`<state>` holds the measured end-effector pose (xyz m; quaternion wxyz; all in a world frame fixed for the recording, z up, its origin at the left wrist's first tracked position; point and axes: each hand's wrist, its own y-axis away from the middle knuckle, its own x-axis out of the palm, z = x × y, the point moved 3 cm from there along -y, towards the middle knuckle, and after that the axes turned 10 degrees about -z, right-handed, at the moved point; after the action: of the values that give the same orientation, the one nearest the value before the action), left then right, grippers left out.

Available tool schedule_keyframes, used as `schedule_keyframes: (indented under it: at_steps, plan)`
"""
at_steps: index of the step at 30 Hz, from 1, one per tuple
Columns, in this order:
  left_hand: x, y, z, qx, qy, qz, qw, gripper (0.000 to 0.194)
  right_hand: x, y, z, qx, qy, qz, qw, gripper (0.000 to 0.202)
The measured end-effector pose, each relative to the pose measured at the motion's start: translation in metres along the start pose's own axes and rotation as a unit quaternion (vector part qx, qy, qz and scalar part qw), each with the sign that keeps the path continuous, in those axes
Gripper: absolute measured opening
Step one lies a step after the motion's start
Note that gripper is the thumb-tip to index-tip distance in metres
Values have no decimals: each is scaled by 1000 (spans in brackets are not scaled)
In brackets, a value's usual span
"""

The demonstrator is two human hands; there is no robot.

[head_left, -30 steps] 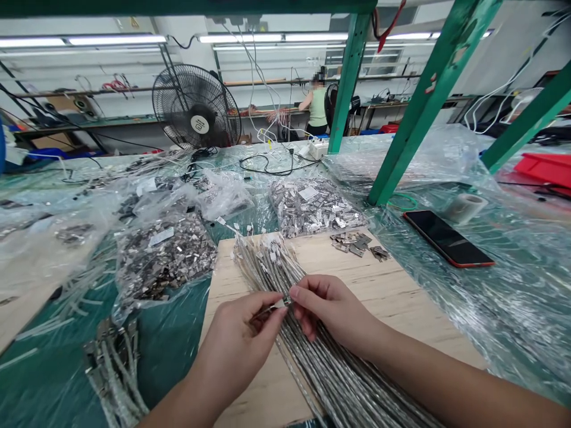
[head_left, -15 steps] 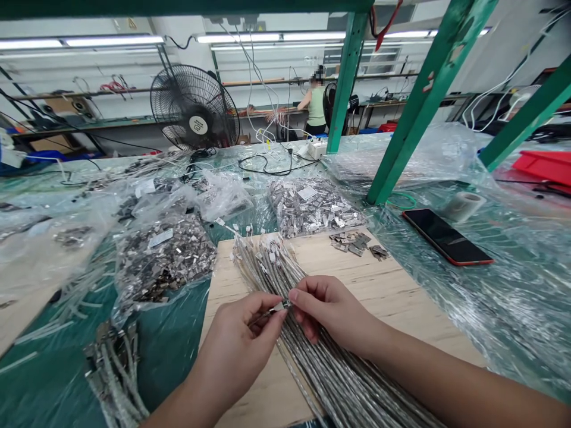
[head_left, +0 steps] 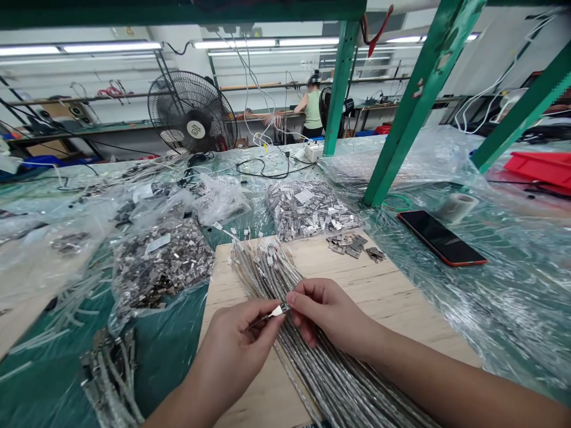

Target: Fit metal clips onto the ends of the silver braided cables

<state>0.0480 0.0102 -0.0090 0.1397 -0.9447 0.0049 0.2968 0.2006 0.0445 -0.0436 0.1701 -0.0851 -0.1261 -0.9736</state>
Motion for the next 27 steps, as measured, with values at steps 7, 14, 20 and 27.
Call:
schedule_keyframes:
  at_steps: [7,14,20,27]
  plan:
    - [-1,0,2,24,-37,11,999,20,1,0,0,4,-1,-7,1000,39]
    - [2,1,2,3,-39,43,998,22,0,0,-3,8,10,0,1000,38]
    - [4,2,0,46,-31,38,998,24,0,0,-4,9,33,-2,999,39]
    - [-5,-4,2,-150,66,87,983,23,1,0,1,-6,-2,15,1000,36]
